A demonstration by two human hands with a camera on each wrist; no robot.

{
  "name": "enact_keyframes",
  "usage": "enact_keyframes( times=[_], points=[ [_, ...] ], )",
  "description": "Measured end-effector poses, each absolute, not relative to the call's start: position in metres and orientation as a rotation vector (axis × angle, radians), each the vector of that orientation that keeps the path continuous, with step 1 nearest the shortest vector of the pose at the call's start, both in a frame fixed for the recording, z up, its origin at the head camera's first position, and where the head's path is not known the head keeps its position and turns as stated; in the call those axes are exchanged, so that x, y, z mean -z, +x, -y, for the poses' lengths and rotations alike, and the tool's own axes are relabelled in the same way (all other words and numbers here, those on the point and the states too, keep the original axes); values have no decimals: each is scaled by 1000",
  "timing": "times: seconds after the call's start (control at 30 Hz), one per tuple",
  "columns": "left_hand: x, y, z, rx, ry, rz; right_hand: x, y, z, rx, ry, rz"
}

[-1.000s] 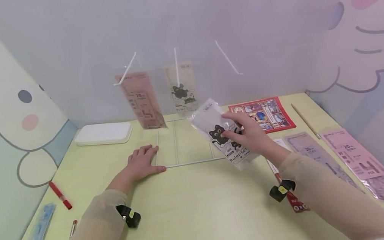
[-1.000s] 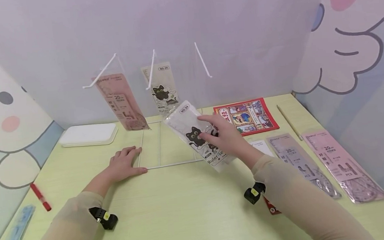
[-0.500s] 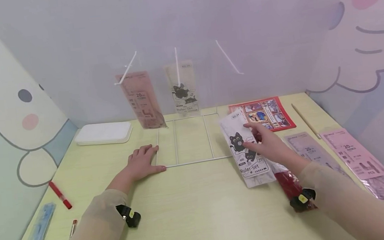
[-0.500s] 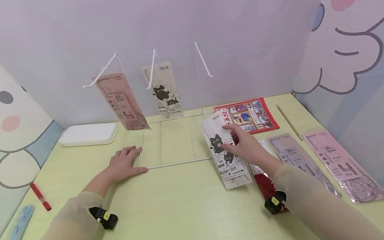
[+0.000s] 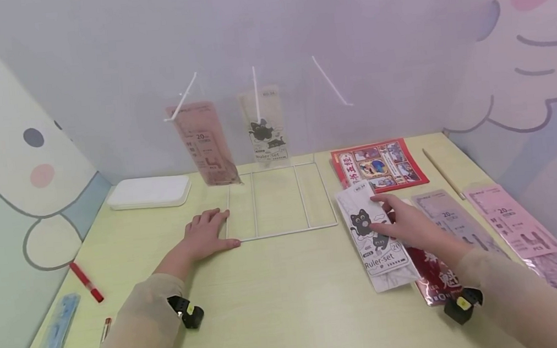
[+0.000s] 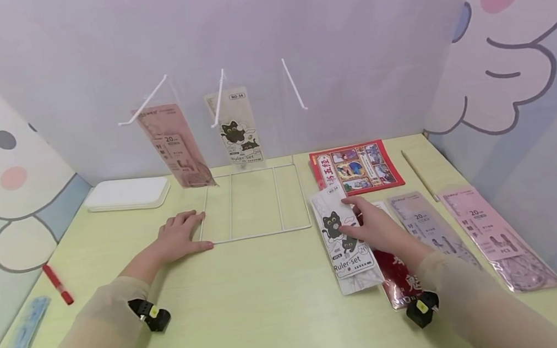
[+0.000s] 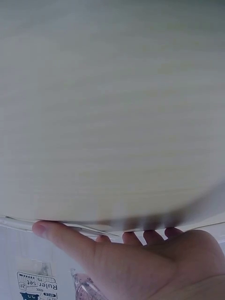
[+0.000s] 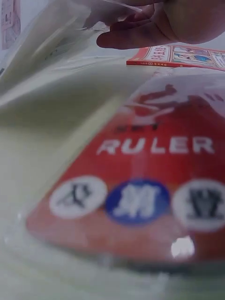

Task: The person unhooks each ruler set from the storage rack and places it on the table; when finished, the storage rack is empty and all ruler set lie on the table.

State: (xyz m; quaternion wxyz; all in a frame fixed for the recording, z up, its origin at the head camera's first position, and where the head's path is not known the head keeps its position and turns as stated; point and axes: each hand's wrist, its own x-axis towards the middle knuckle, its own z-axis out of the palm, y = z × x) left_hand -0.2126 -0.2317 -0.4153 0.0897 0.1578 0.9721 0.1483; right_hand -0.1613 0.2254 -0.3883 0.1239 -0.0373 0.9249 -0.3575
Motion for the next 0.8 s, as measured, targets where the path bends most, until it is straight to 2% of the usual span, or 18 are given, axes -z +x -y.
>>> enact_keyframes(
  times=[0.8],
  points=[
    [416,-212,231,-436,465,-2893,403,-141,-227,663,-202,-2740]
  ],
)
